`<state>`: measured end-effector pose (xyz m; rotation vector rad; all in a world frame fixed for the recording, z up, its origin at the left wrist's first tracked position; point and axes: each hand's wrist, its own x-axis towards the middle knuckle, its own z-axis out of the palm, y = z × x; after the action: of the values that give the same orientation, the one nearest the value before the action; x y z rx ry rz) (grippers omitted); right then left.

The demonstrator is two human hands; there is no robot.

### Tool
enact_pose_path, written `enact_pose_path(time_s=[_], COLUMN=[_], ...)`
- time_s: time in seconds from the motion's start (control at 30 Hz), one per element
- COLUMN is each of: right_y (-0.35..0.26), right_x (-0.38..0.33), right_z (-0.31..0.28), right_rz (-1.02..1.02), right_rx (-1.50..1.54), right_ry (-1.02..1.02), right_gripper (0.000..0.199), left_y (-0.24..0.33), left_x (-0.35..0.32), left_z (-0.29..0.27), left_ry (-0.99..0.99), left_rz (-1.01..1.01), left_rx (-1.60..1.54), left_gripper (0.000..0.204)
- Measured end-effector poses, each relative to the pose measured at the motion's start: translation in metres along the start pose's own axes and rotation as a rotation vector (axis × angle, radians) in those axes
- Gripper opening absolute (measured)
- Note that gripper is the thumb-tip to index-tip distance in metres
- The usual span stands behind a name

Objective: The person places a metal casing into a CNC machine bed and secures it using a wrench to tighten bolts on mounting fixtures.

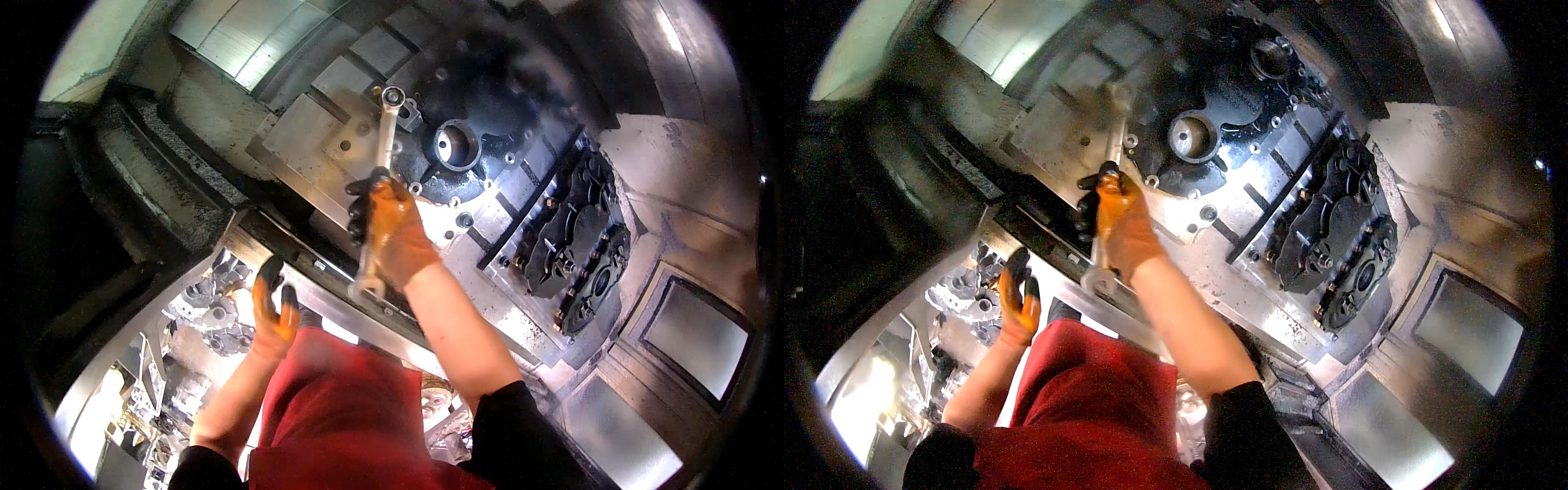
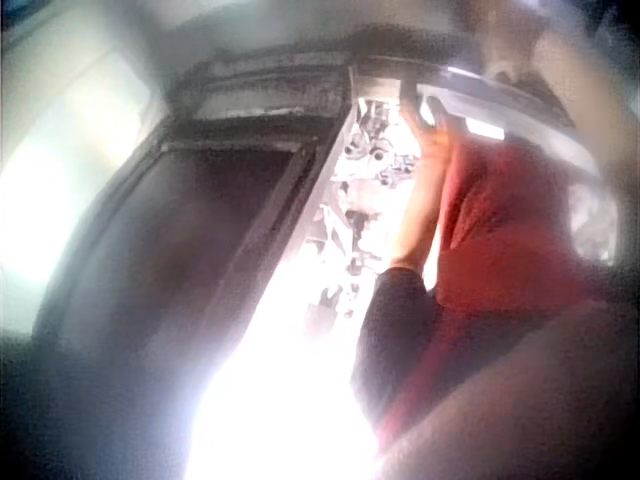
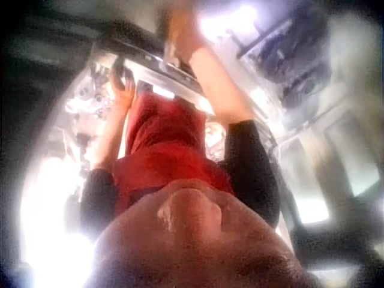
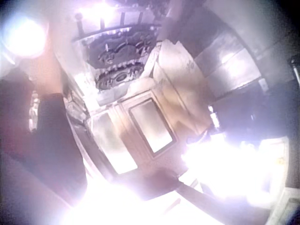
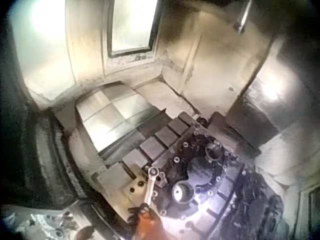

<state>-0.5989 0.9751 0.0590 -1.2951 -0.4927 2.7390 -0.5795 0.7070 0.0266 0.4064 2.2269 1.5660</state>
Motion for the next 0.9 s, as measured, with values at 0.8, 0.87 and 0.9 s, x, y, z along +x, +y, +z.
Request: enact_pose_path(time_s=[0.8,0.87,0.9], right_y=[-0.151,-0.138,-0.136], right_x=[0.042,0.051,0.055], right_z=[-0.077,-0.067,-0.07], right_rz=[-1.485,-1.351,-1.349], right_rx=[-1.737,-1.764,-1.764], right_ry=[0.683,0.718,0.731], right_gripper=[0.057,0.061,0.059], left_y=[0.107,0.099,0.096], left_x=[0.298,0.328,0.335], left_z=[0.047,0.045,0.045], left_ry=[0.678,0.592,0.603], left_rz=[-0.313,-0.306,-0.344], left_rx=[-1.237,-1.133,-1.078], left_gripper=[0.032,0.031,0.03])
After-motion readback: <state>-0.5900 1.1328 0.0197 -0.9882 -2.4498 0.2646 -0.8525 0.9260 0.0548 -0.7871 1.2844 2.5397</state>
